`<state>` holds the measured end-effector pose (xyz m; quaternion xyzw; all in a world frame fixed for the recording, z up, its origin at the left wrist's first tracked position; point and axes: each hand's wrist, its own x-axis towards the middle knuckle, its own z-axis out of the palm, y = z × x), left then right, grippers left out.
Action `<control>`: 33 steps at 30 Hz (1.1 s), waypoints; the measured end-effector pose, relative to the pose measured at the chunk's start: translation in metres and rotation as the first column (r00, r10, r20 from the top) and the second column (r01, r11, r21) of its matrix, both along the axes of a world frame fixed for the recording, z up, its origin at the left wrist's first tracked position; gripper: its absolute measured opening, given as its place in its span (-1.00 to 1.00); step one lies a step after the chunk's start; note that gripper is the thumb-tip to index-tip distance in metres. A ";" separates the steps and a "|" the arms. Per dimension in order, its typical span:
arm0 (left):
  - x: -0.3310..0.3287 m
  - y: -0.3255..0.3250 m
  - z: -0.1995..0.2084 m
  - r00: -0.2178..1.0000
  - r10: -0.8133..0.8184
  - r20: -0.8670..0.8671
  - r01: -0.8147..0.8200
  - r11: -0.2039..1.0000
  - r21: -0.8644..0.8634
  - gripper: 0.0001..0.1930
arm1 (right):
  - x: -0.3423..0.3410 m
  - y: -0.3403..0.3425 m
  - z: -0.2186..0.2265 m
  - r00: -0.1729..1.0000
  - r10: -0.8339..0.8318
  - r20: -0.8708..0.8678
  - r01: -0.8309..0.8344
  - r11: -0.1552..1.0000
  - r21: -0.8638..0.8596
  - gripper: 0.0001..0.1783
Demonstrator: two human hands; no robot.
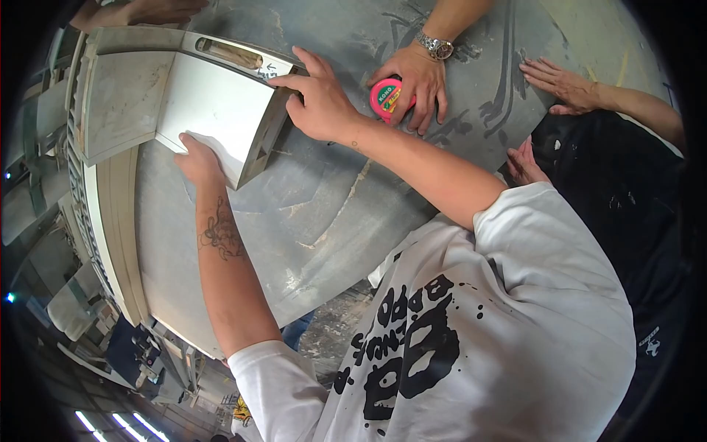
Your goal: Assembling white wooden furniture components on a production line.
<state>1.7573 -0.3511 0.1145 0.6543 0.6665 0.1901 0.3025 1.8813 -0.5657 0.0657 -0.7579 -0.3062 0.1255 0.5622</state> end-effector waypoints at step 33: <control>-0.004 -0.001 0.002 0.999 -0.001 -0.047 0.003 0.999 0.043 -0.29 | 0.092 0.117 0.030 0.850 0.515 -0.110 -0.512 0.759 -0.402 -0.48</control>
